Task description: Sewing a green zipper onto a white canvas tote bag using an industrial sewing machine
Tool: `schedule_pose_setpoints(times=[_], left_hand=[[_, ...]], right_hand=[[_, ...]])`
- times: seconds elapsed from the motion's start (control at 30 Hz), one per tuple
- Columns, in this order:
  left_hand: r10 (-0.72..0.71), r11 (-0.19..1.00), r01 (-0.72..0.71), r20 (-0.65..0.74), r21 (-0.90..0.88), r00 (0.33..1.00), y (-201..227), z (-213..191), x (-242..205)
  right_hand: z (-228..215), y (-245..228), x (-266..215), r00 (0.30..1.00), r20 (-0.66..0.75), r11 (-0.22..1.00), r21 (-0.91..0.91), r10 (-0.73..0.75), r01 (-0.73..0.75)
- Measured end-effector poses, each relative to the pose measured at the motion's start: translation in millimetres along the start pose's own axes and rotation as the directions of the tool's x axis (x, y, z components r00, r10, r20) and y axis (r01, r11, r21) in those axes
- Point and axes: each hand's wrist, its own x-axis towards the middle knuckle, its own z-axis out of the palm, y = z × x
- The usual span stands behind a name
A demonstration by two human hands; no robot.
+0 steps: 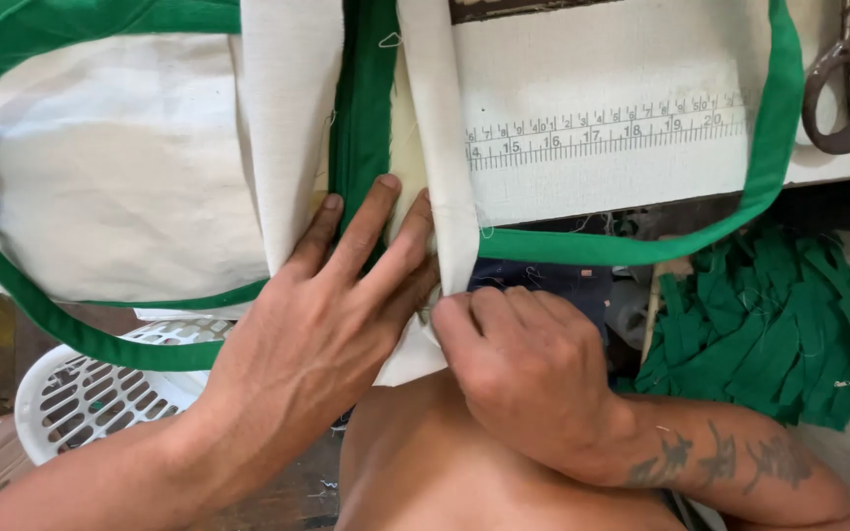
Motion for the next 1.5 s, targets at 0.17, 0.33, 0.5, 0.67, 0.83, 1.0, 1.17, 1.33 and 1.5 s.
schedule_pose_setpoints(times=[0.17,0.33,0.5,0.67,0.83,1.0,1.17,1.33,1.5], left_hand=[[0.010,0.913,-0.031,-0.055,-0.407,0.998,-17,-8,-4],[-0.020,0.942,-0.096,-0.339,-0.323,0.941,-39,-24,13],[-0.023,0.964,-0.110,-0.488,-0.243,0.873,-52,15,31],[0.013,0.964,-0.108,-0.360,-0.244,0.933,-59,36,30],[-0.012,0.960,-0.090,-0.360,-0.265,0.933,-53,34,32],[0.030,0.861,-0.221,-0.388,-0.457,0.921,-67,21,31],[-0.004,0.990,0.074,-0.508,0.117,0.862,-105,-6,37],[-0.043,0.979,0.108,-0.339,0.175,0.940,-93,15,40],[-0.002,0.979,0.071,-0.341,0.191,0.940,-93,13,38]], right_hand=[[2,4,3,0.995,0.093,0.997,-0.072,-0.032,0.039],[3,8,-1,0.992,0.103,0.996,-0.040,-0.072,0.076],[3,13,4,0.991,0.082,0.994,0.026,-0.109,0.107],[3,35,11,0.936,0.348,0.968,0.248,-0.047,-0.044],[-24,98,92,0.989,0.022,0.963,0.234,-0.144,0.135],[24,136,115,0.913,0.049,0.885,0.270,-0.406,0.379],[36,142,111,0.955,0.016,0.915,0.292,-0.295,0.278],[43,141,104,0.948,-0.015,0.908,0.283,-0.319,0.310],[43,137,103,0.943,0.003,0.927,0.187,-0.332,0.325]])
